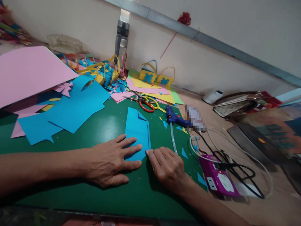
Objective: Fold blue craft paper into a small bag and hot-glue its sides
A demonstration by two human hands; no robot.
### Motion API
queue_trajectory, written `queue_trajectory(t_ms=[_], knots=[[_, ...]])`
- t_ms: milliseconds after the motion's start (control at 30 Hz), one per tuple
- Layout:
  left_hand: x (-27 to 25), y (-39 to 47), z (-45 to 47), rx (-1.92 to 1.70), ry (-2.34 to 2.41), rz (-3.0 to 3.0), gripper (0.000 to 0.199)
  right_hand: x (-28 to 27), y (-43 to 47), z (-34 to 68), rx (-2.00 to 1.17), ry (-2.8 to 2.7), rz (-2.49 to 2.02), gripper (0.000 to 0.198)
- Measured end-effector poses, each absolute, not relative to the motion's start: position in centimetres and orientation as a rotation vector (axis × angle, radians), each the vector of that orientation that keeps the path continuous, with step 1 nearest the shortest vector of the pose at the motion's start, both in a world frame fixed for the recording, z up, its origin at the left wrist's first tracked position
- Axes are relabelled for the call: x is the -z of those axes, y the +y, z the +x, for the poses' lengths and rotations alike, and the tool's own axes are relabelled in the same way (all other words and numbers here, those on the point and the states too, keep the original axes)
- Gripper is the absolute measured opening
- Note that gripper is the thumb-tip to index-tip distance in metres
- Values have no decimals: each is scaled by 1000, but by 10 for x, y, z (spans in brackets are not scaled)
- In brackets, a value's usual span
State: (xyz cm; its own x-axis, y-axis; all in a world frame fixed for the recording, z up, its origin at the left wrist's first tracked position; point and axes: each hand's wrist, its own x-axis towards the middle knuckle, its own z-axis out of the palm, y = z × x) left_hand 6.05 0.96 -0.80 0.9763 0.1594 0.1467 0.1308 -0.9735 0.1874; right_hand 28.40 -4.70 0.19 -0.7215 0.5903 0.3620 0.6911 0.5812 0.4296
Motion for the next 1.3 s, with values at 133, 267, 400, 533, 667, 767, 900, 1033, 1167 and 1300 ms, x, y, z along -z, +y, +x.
queue_trajectory(t_ms=[133, 267, 400, 533, 667, 767, 900, 1033, 1167, 1300], knots=[[8, 10, 60, -239, 224, 2940, 46, -2, -47, 285, 841, -2614, -1104, 24], [8, 10, 60, -246, 227, 2937, 45, -2, -48, 285, 901, -2621, -1135, 25], [8, 10, 60, -250, 225, 2940, 46, -4, -47, 284, 934, -2633, -1149, 26], [8, 10, 60, -260, 214, 2945, 46, -3, -46, 282, 948, -2617, -1193, 28], [7, 9, 60, -245, 222, 2949, 46, 1, -46, 280, 1006, -2563, -1286, 28], [7, 9, 59, -233, 227, 2949, 46, 2, -47, 281, 1001, -2555, -1320, 28], [8, 9, 59, -241, 215, 2954, 47, 1, -48, 283, 969, -2584, -1278, 29], [8, 10, 60, -280, 213, 2951, 47, 0, -50, 284, 949, -2588, -1233, 29], [7, 10, 60, -263, 226, 2937, 48, 1, -51, 283, 925, -2584, -1262, 28], [5, 10, 60, -224, 218, 2936, 48, 2, -48, 285, 940, -2562, -1332, 29]])
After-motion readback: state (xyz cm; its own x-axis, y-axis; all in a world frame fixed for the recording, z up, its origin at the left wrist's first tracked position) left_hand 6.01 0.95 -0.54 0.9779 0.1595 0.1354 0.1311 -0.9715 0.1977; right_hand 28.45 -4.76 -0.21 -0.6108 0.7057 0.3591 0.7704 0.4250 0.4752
